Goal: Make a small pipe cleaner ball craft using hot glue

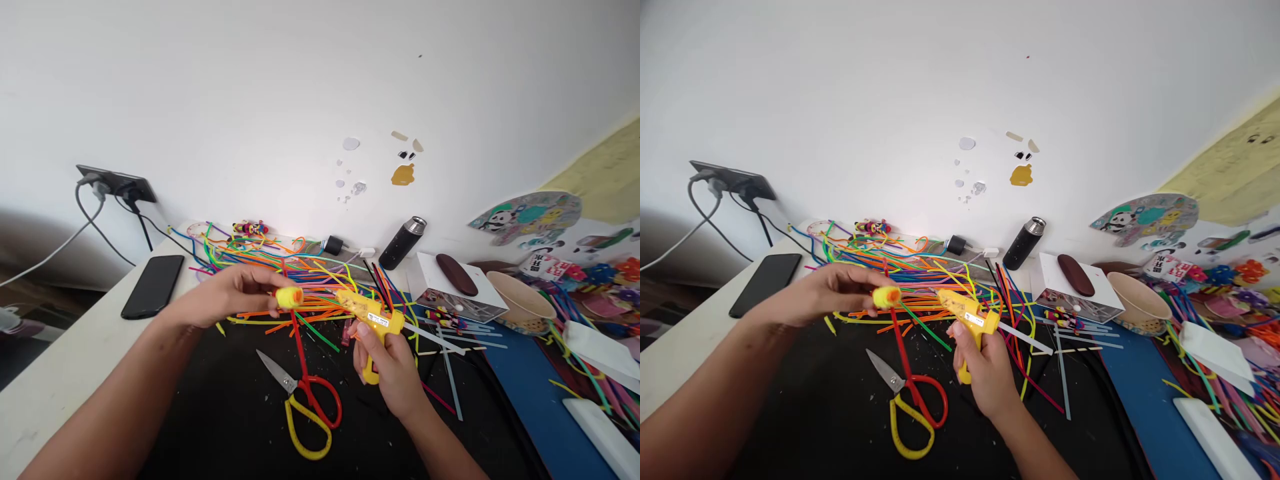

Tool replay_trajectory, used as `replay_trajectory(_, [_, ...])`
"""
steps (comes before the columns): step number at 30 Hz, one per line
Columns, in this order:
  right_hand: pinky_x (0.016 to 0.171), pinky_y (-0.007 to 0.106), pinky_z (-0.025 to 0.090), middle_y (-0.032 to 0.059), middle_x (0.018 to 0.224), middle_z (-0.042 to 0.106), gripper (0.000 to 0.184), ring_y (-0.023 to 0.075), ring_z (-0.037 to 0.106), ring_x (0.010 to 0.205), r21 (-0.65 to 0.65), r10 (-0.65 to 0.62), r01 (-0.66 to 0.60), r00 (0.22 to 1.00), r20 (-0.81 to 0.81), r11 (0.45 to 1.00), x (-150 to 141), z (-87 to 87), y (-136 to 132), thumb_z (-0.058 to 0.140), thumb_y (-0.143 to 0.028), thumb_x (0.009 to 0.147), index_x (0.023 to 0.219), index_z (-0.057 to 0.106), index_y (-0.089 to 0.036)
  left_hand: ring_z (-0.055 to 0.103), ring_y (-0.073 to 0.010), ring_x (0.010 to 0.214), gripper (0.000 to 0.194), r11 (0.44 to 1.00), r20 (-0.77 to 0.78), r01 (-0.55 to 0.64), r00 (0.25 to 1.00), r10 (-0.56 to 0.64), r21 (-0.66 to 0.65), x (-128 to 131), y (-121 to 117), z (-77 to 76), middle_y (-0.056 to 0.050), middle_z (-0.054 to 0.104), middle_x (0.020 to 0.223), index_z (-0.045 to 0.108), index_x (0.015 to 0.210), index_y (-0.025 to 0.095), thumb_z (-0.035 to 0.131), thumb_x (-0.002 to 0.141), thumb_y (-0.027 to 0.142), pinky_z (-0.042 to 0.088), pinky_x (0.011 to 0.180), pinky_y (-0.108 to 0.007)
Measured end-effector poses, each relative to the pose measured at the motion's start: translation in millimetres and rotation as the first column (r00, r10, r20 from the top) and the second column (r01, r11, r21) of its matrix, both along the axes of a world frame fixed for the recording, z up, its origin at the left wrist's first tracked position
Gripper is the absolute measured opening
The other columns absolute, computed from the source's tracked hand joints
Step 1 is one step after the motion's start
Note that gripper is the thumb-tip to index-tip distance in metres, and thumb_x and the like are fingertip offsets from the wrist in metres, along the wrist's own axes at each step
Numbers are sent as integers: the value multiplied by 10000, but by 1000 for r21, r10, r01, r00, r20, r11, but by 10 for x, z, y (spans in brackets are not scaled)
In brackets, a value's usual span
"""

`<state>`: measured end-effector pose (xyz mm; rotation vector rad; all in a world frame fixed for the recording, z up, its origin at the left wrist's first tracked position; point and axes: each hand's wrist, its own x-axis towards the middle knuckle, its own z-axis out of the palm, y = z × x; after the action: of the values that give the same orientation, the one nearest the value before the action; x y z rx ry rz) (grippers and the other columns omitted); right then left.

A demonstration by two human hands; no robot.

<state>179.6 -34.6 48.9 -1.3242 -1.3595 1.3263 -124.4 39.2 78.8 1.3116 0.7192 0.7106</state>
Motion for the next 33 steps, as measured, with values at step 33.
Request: replay_trajectory(33, [689,328,531,82,1000,779,510,253,748,836,129,266,-820,323,908,557,-1328,-687,157,597,-665,1003,1112,709,-180,769,-156,678,282,885,418,-433,781,464,-172,-122,85,126,-98,851,894,885,950,136,944,674,139,664,667,-172])
